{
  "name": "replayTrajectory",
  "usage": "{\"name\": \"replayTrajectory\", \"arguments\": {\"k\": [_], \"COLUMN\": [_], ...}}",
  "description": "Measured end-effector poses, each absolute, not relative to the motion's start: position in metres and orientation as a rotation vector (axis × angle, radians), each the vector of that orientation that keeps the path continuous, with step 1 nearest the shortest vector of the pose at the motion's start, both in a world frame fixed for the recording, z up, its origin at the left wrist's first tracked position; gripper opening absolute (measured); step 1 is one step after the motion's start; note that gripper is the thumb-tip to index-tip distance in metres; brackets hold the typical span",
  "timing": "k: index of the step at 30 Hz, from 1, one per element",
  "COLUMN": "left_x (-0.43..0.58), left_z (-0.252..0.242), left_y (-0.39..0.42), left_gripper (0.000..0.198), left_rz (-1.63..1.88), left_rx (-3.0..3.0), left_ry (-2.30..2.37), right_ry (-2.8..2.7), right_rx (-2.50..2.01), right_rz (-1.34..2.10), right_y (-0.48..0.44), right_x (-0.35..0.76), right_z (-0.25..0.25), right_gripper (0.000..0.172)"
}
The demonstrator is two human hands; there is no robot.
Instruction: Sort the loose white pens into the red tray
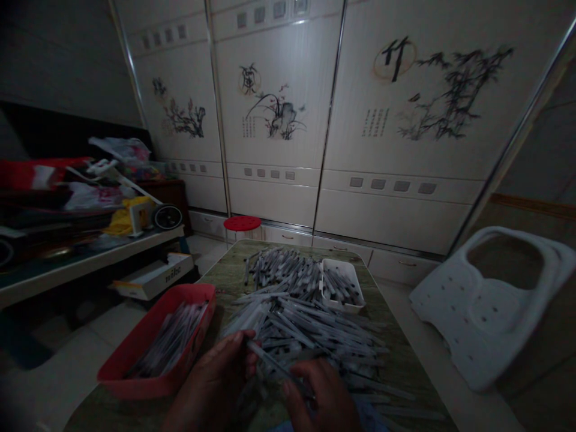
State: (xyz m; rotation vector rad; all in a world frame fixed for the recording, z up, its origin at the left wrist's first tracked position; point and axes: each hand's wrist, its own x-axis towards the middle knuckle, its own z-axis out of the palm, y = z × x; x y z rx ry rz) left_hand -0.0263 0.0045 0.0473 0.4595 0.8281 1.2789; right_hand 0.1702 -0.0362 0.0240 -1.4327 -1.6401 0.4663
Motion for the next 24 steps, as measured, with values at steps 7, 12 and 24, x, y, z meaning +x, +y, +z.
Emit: {"name": "replayTrajectory", "arguments": {"k": [7, 12, 24], "left_x": [-0.026, -0.023, -0.024], "left_z": [0.041, 0.038, 0.045], "left_y": [0.004, 0.004, -0.005], "left_gripper": [0.031, 0.037, 0.043], "left_rz": [1.213, 1.293, 1.385], "left_rx": [0.488, 0.610, 0.884], "left_ry": [0.821, 0.910, 1.124], "right_ry": [-1.713, -1.707, -1.551], "right_rx": [-1.387, -1.409, -1.516], "right_rz": [0.277, 0.356, 0.866], "right_y": [-0.038, -0.040, -0.039], "right_x": [0.174, 0.174, 0.169], "right_z": [0.018, 0.022, 0.023], "right_gripper": [0.018, 0.027, 0.054]}}
